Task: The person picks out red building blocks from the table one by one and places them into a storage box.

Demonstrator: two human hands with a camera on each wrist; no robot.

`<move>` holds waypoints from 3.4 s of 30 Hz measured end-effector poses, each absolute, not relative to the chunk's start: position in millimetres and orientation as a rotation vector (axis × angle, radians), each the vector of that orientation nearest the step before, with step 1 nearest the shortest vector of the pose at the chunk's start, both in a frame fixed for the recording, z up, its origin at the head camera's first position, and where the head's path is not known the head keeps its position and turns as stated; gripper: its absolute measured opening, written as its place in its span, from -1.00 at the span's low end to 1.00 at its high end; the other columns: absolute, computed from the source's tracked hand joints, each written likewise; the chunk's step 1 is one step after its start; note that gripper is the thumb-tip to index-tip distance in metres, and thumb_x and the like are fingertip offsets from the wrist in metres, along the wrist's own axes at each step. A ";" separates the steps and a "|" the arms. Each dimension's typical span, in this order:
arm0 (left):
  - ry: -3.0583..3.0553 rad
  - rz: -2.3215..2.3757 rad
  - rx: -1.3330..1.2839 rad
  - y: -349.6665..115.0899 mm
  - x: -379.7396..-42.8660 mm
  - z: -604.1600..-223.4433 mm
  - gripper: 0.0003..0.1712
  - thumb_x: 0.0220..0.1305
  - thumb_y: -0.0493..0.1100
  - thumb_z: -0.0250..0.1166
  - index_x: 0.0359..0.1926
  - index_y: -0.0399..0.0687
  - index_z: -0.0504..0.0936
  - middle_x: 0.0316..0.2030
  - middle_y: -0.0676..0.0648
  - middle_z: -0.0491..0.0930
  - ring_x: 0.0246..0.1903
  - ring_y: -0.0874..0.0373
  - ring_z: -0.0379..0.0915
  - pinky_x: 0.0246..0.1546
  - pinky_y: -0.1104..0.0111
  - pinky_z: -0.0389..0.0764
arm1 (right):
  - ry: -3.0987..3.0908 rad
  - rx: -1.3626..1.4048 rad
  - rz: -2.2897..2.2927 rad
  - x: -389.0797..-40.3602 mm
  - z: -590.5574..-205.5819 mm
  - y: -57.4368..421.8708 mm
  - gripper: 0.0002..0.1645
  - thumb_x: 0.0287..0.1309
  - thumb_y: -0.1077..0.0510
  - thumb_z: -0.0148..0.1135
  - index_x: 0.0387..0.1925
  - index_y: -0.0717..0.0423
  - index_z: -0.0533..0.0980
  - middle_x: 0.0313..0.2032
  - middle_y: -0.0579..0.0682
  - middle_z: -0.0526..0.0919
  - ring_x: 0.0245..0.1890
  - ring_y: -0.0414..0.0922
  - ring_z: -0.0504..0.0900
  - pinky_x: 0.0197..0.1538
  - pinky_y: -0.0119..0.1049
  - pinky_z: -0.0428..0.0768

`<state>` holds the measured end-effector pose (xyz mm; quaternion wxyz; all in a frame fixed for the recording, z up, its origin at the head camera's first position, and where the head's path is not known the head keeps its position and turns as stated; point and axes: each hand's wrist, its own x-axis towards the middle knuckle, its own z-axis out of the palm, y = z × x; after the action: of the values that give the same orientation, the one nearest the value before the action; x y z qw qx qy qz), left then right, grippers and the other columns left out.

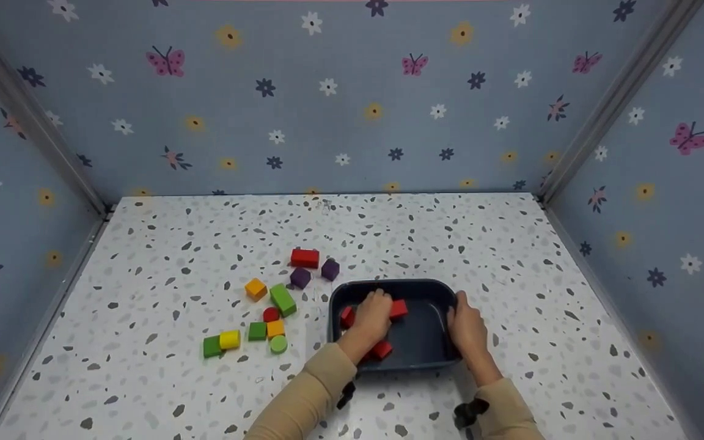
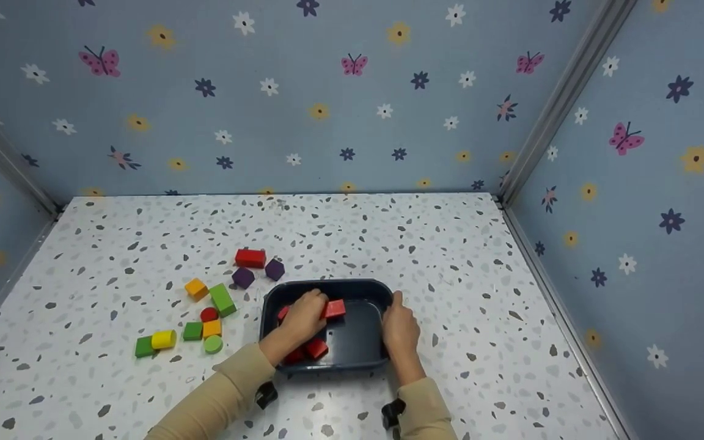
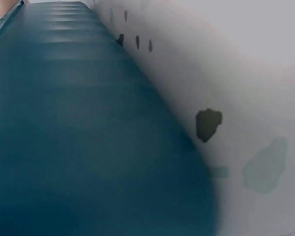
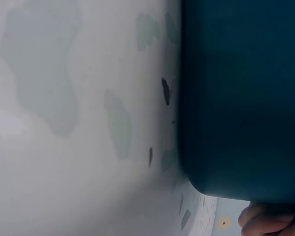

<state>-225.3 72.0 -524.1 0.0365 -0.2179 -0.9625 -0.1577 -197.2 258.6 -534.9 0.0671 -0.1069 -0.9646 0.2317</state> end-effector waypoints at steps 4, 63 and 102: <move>-2.977 -0.487 -0.674 71.8 -225.4 -525.8 -0.82 -0.14 -0.34 0.32 -0.41 -0.24 0.55 -0.41 -0.13 0.45 -0.36 0.01 0.44 -0.43 0.26 0.53 | -2.902 -0.324 0.699 -197.0 -535.1 259.1 -0.78 0.14 0.23 -0.01 -0.16 0.20 0.30 -0.45 0.25 0.55 -0.55 0.11 0.54 -0.60 -0.06 0.40; -2.985 -0.582 -0.720 66.3 -220.9 -506.5 -0.66 -0.08 -0.18 0.35 -0.30 -0.31 0.50 -0.32 -0.18 0.44 -0.28 -0.01 0.42 -0.32 0.27 0.51 | -2.926 -0.352 0.709 -198.0 -534.4 258.4 -0.78 0.15 0.23 -0.02 -0.15 0.19 0.30 -0.43 0.22 0.55 -0.58 0.06 0.52 -0.61 -0.09 0.40; -2.564 -0.896 -0.501 7.5 -205.5 -468.3 -0.78 0.01 -0.27 0.28 -0.27 -0.28 0.53 -0.38 -0.13 0.48 -0.35 0.03 0.46 -0.37 0.26 0.50 | -2.887 -0.298 0.691 -196.5 -534.3 258.7 -0.78 0.12 0.26 -0.01 -0.17 0.22 0.30 -0.50 0.24 0.54 -0.61 0.09 0.52 -0.64 -0.07 0.38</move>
<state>-205.5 7.5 -468.3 0.1887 -0.1782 -0.9117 -0.3186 -196.5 258.7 -534.3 0.0787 -0.0995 -0.9646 0.2310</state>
